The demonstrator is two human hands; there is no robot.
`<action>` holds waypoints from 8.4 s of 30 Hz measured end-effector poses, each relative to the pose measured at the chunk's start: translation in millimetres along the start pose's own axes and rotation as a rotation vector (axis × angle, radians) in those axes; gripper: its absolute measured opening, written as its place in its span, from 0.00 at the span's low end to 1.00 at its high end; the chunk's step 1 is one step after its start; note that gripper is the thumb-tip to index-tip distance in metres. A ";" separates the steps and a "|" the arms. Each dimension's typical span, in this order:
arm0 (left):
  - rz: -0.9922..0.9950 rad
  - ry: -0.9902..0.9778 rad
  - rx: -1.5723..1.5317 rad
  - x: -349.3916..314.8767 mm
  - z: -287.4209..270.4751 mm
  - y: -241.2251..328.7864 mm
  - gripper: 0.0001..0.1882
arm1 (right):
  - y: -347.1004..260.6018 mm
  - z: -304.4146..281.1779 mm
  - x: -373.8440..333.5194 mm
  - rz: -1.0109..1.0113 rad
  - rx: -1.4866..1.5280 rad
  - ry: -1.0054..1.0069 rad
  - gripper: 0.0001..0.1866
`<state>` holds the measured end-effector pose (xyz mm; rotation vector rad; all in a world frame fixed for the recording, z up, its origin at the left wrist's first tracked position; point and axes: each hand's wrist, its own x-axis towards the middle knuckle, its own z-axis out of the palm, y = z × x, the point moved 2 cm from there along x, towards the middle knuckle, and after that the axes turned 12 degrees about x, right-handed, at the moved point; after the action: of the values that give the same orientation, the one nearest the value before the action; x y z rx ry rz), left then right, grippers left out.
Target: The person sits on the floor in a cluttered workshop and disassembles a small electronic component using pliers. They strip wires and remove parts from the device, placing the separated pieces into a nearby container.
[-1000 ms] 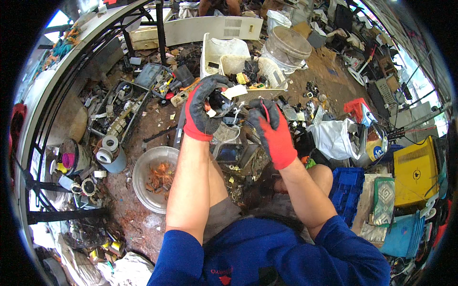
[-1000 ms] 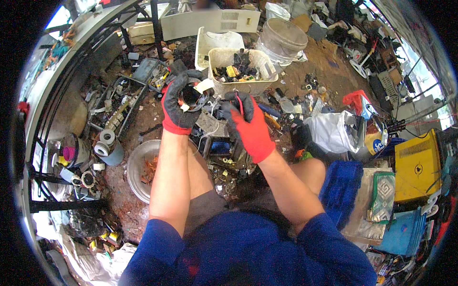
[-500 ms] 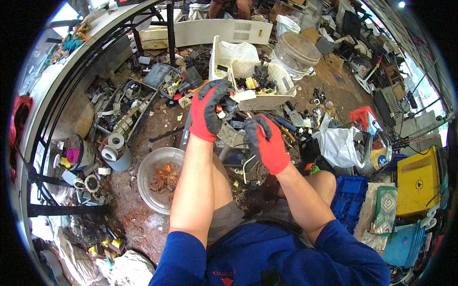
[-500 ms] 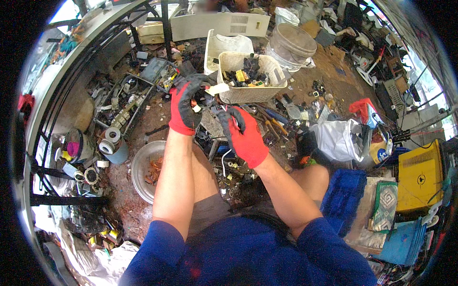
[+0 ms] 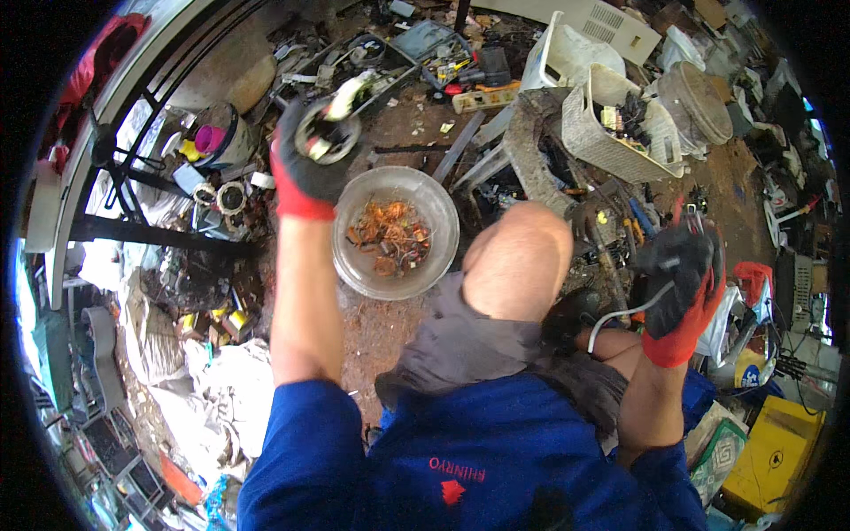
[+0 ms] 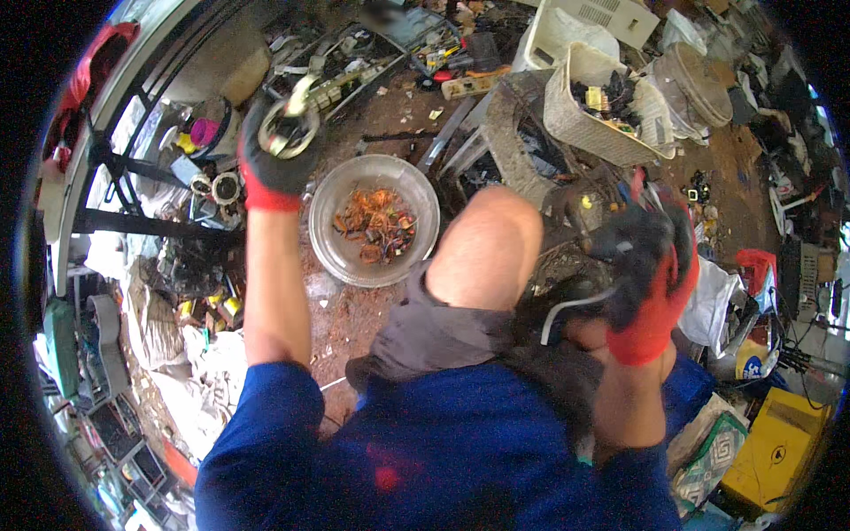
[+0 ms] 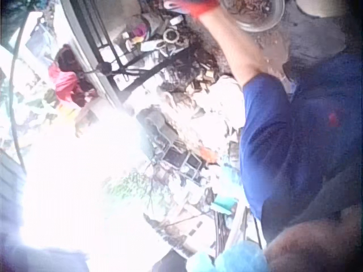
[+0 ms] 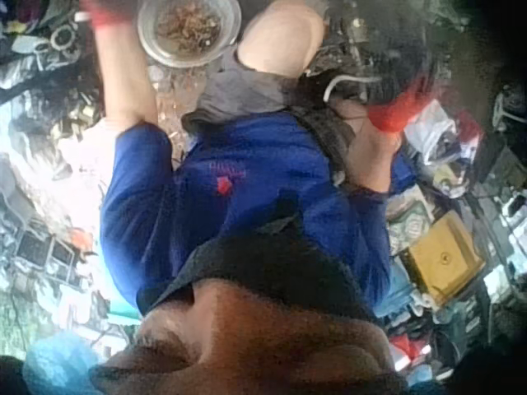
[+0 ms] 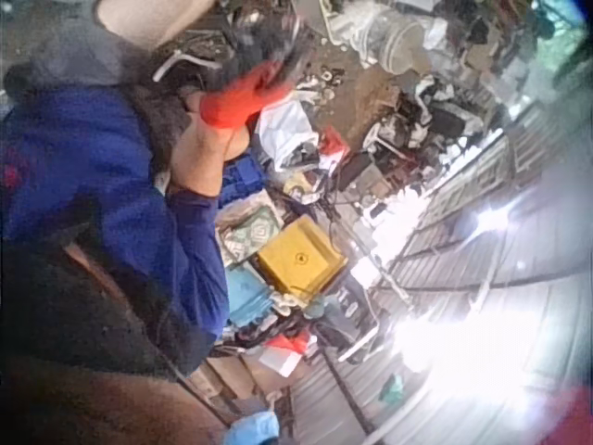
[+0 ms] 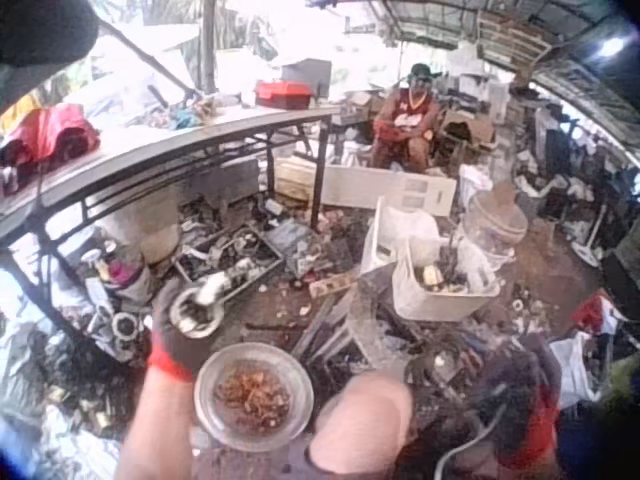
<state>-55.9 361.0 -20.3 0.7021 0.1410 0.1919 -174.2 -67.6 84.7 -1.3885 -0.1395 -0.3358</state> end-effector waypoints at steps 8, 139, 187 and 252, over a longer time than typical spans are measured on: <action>-0.096 0.373 0.071 -119.6 -122.0 47.0 0.21 | 141.7 231.9 28.4 0.081 -0.487 -0.725 0.25; -0.440 -0.359 0.439 -85.6 142.1 -231.2 0.18 | 79.5 -52.2 -41.9 0.021 -0.703 -0.464 0.24; 1.688 -0.989 1.810 -93.7 191.2 -237.6 0.24 | 70.7 -355.0 -404.7 1.137 -0.716 -0.181 0.22; -0.636 -0.286 -0.033 -44.1 209.7 -254.9 0.29 | 90.7 -188.9 592.5 -0.034 -1.076 0.088 0.11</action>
<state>-25.8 29.4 -25.4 0.6147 0.0813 -0.5122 394.9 -328.6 138.2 -2.4282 0.1189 -0.5343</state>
